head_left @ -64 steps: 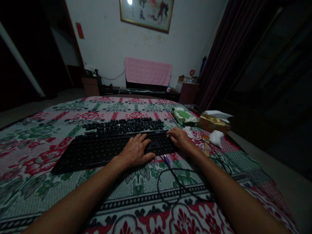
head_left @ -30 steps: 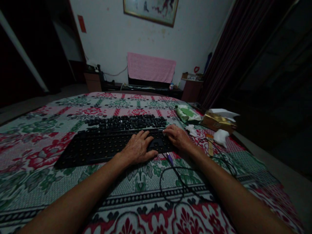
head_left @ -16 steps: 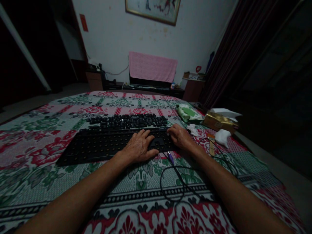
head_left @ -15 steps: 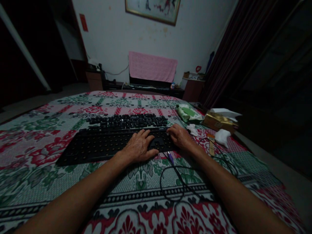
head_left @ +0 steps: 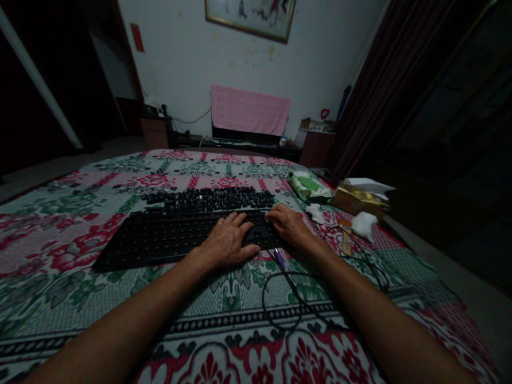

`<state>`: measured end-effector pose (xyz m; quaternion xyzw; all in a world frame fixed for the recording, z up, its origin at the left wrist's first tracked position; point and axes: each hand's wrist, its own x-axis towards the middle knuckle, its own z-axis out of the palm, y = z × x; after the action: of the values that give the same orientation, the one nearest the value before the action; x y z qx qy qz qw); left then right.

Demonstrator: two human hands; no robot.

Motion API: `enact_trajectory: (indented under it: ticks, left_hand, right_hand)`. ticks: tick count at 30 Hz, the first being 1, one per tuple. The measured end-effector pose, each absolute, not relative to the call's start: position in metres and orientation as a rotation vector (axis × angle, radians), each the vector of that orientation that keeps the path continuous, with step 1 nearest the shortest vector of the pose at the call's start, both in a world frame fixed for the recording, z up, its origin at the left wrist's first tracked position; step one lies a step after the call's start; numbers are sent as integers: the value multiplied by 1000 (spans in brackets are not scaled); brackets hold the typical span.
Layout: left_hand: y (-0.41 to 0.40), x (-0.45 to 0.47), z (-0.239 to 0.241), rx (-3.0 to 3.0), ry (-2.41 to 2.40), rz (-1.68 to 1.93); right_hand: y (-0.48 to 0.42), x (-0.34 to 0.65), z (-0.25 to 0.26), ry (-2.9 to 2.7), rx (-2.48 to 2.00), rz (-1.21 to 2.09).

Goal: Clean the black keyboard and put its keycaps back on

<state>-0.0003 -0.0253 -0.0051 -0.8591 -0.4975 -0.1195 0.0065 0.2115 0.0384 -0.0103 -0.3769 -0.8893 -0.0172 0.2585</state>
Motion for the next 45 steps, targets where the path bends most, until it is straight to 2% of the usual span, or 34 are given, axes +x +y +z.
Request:
enact_trajectory:
  ticks: [32, 41, 45]
  left_hand:
    - [-24, 0, -5, -2690, -1580, -352]
    - [-26, 0, -4, -2686, -1562, -354]
    - [-25, 0, -5, -2691, -1566, -356]
  right_hand:
    - [22, 223, 6, -2386, -1086, 91]
    - [25, 211, -7, -2403, -922, 88]
    - [22, 216, 2, -2407, -992, 192]
